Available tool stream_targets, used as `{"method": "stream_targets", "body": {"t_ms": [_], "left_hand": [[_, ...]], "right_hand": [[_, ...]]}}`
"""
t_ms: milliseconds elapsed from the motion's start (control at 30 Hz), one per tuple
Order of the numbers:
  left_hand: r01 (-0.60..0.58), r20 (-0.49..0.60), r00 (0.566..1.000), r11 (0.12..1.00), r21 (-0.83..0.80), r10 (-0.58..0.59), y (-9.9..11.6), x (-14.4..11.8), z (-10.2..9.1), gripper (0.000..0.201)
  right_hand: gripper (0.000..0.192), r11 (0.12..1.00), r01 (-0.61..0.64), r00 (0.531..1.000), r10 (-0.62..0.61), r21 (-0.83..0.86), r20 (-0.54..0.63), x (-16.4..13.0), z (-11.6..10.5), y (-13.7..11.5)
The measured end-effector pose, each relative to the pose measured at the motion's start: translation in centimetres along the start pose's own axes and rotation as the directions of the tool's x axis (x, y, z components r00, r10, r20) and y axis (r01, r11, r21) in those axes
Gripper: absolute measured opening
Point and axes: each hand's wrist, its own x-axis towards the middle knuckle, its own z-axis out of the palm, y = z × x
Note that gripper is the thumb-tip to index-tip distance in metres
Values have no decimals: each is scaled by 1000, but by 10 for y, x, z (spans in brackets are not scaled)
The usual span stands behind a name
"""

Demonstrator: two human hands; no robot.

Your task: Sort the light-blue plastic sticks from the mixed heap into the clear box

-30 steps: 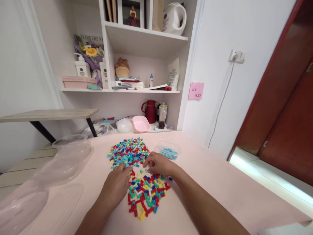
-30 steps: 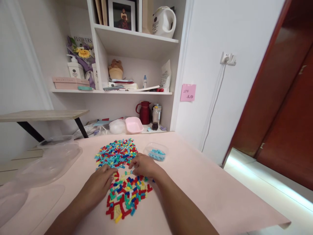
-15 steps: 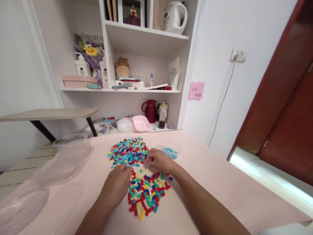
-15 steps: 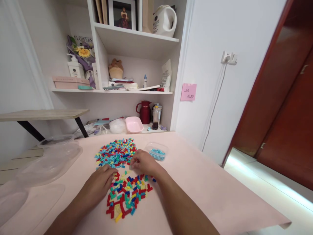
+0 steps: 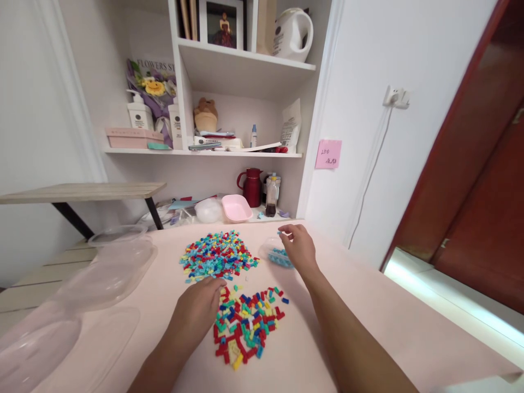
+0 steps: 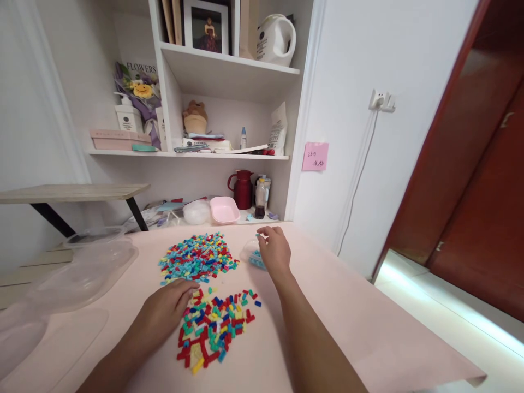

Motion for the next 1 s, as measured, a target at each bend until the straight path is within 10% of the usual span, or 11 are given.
{"method": "stream_targets", "body": {"t_ms": [133,267,433,533,767,1000], "left_hand": [[65,-75,995,997,-32,-67,2,0,-2,39],[123,-143,981,992,-43,-127,7,-1,-8,38],[387,-210,888,912,-137,-408,-3,-1,-18,35],[446,-161,855,858,-256,-493,-15,1,-20,33],[386,-57,917,914,-123,-395,-13,1,-10,34],[147,-6,989,988,34,-147,-6,-2,1,44]], "right_hand": [[27,995,53,998,-50,85,-33,-1,4,-4],[24,970,112,973,-152,215,176,-11,17,-15],[20,965,246,756,-251,93,604,-29,30,-26],[21,971,238,717,-197,31,669,-34,33,-27],[27,941,235,605,-338,244,721,-48,44,-33],[35,935,318,645,-337,159,686,-58,57,-37]]}}
